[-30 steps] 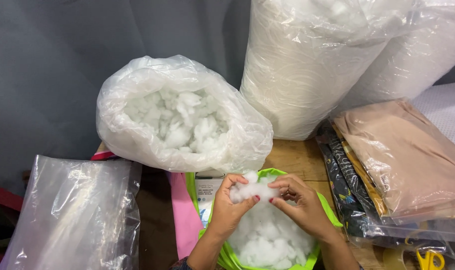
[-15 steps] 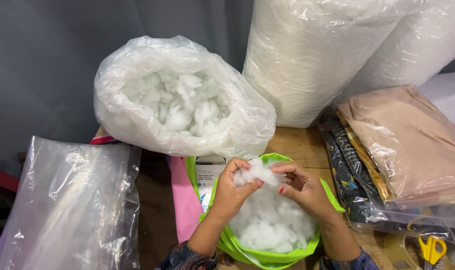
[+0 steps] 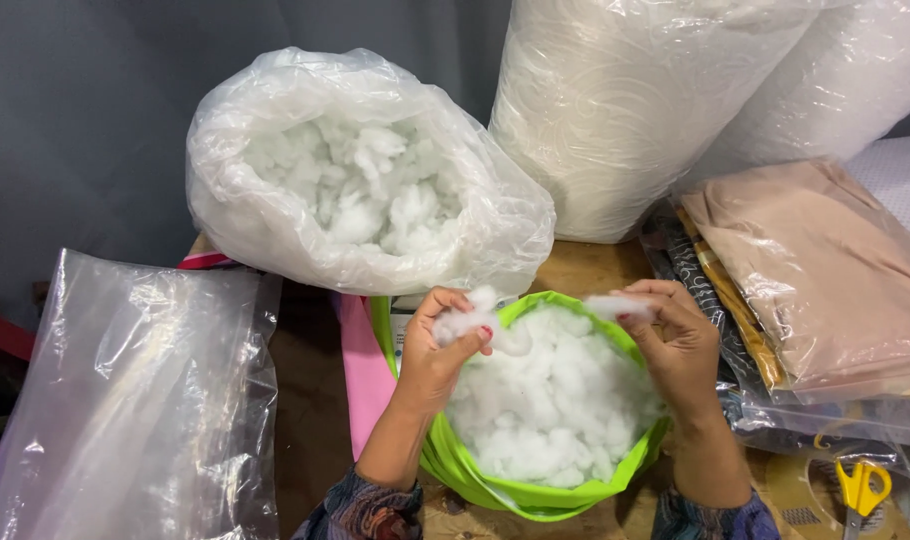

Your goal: Stuffing a green pillowcase with white polyester fiberfill material at a workbench.

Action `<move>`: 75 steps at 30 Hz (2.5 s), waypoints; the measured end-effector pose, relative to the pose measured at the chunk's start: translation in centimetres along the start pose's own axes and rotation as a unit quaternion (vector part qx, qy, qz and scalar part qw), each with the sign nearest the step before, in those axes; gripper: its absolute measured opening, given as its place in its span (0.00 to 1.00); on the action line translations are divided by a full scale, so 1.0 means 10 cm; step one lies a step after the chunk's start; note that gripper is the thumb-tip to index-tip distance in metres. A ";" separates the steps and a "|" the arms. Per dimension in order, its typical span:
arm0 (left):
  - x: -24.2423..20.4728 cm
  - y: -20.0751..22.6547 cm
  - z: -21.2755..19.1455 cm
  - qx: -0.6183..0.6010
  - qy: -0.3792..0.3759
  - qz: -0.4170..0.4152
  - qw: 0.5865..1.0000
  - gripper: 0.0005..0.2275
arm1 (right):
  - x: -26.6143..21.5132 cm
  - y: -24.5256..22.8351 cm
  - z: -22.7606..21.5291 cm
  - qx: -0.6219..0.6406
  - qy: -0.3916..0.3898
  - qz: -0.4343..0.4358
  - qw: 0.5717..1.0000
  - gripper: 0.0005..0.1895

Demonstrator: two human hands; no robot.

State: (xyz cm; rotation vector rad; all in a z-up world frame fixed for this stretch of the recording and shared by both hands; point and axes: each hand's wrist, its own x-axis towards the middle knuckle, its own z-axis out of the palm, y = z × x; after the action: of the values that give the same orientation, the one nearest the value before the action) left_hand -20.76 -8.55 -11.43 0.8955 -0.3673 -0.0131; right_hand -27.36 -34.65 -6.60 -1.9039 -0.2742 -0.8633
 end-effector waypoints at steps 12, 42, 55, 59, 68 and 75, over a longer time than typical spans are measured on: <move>-0.11 -0.07 0.10 0.553 -0.273 -0.012 0.787 0.13 | -0.22 0.07 0.11 -0.467 -0.365 0.119 0.797 0.10; -0.18 0.08 0.33 0.213 -0.095 -0.051 0.971 0.10 | -0.20 -0.27 0.23 -0.105 -0.148 -0.048 0.982 0.17; -0.35 -0.16 0.18 0.106 -0.153 -0.095 0.978 0.10 | -0.36 -0.45 0.14 -0.152 -0.191 -0.009 0.970 0.17; -0.39 0.01 0.38 0.115 -0.170 -0.074 0.976 0.09 | -0.49 -0.43 0.02 -0.119 -0.140 0.030 0.982 0.06; -0.49 0.03 0.22 0.297 -0.151 -0.104 0.937 0.07 | -1.02 -0.25 -0.23 -0.327 -0.259 -0.083 0.905 0.06; -0.50 -0.02 0.12 0.471 -0.164 -0.121 0.858 0.07 | -0.98 -0.35 -0.23 -0.437 -0.467 0.131 0.757 0.20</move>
State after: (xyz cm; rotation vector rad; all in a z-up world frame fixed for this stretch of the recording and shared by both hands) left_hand -25.81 -8.79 -12.44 1.9284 -0.5921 -0.2387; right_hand -37.28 -33.19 -10.13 -3.0662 -0.1799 0.3486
